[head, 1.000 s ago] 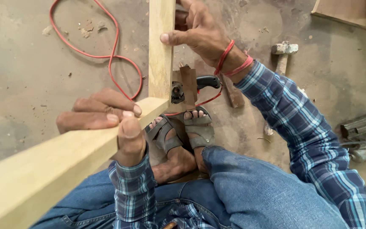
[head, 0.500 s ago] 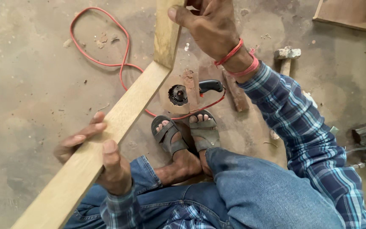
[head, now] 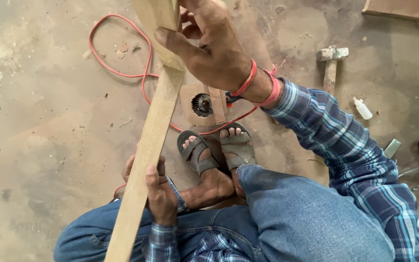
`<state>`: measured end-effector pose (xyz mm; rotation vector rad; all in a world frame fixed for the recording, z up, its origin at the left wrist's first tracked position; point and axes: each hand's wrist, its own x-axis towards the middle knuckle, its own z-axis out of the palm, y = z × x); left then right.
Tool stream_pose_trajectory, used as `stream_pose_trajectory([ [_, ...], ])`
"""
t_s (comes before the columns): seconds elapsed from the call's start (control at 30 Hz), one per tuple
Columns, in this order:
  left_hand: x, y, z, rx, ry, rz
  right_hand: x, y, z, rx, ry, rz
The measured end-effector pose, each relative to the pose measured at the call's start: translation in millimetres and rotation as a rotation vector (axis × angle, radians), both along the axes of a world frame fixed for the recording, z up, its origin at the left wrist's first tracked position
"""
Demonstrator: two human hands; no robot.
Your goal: The person sits on the floor and assembles a rectangular wooden frame by joining two long planks with two short corner pieces. They apply wood glue to the joints and press the pieces together to form the frame.
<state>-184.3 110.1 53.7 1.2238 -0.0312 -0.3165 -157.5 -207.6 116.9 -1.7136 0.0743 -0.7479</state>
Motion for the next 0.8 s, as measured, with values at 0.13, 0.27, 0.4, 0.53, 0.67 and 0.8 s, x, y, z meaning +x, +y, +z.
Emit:
stream_pose_trajectory([
  [0.13, -7, -2, -8, 0.067, 0.025, -0.022, -2, -2, -4, 0.007, -0.005, 0.006],
  [0.27, -12, -15, -9, 0.058, 0.093, -0.004, -5, -7, -11, 0.051, -0.028, 0.008],
  [0.4, -13, -25, -9, 0.055, 0.090, -0.040, -8, -13, -19, 0.034, -0.013, -0.038],
  [0.53, -12, -30, -13, 0.085, 0.099, -0.040, -10, -21, -24, -0.032, 0.000, -0.067],
  [0.67, -2, -30, -12, 0.056, 0.045, -0.027, -7, -25, -28, 0.009, 0.029, -0.094],
  [0.8, 19, -27, 6, 0.030, -0.109, 0.003, 0, -24, -34, 0.026, 0.037, -0.170],
])
